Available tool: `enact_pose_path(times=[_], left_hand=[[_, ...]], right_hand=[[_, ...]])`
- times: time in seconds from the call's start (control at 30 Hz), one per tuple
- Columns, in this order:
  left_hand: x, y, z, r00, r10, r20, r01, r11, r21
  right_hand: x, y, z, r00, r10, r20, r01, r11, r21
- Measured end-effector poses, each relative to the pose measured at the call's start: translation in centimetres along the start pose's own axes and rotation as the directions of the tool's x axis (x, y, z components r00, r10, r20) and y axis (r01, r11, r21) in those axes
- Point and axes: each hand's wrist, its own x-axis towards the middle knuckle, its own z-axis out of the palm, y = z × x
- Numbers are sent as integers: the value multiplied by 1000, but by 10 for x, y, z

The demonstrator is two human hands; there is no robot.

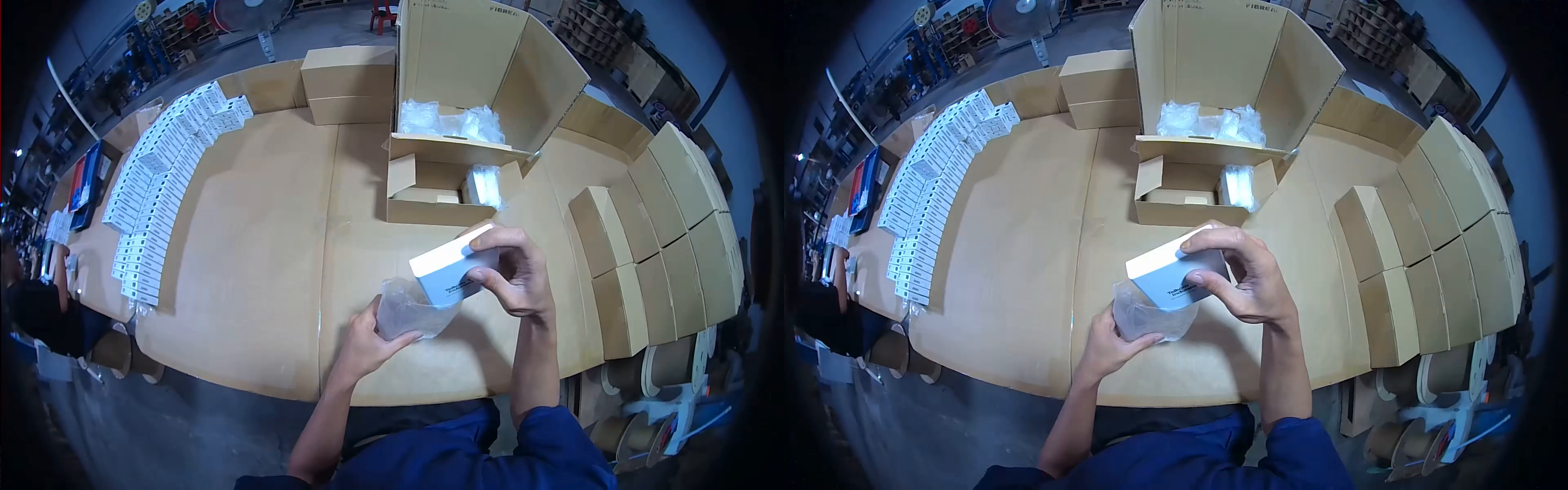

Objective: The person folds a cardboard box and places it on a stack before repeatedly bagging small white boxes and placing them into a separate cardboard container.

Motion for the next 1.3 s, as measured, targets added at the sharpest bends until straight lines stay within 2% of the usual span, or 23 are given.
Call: enact_pose_path(times=[0.03,0.13,0.17,0.37,0.53,0.63,0.8,0.97,1.07,1.1,1.2,1.3], left_hand=[[0,0,0,1000,6,0,-6,1000,-23],[0,-4,1,1000,-10,4,10,999,33],[-1,-3,1,1000,-10,2,10,999,42],[-2,-2,3,1000,-13,-18,14,999,31],[-2,-4,2,1000,-15,-18,15,1000,13],[-2,-7,4,999,-51,-15,48,984,-171],[-2,-11,6,997,-78,-20,69,957,-283],[-2,-17,7,994,-110,8,108,952,-285],[-2,-10,7,992,-120,24,121,938,-324],[-3,-11,7,992,-126,26,128,939,-321],[-3,-7,4,991,-131,23,132,947,-291],[-4,-15,2,990,-137,42,143,951,-274]], right_hand=[[2,-7,5,997,72,-28,-71,997,42],[13,-2,-5,976,5,216,40,978,-203],[18,-13,-2,967,105,231,-46,968,-246],[24,-4,13,968,147,203,-96,966,-239],[21,2,24,958,239,159,-214,964,-160],[13,10,29,954,279,105,-266,956,-126],[1,21,31,939,344,-1,-343,936,78],[1,28,29,938,338,-74,-323,933,161],[4,34,39,929,283,-238,-243,952,186],[0,42,37,915,313,-256,-248,934,256],[-4,55,42,891,303,-339,-119,875,469],[-9,57,43,871,350,-345,-123,835,537]])
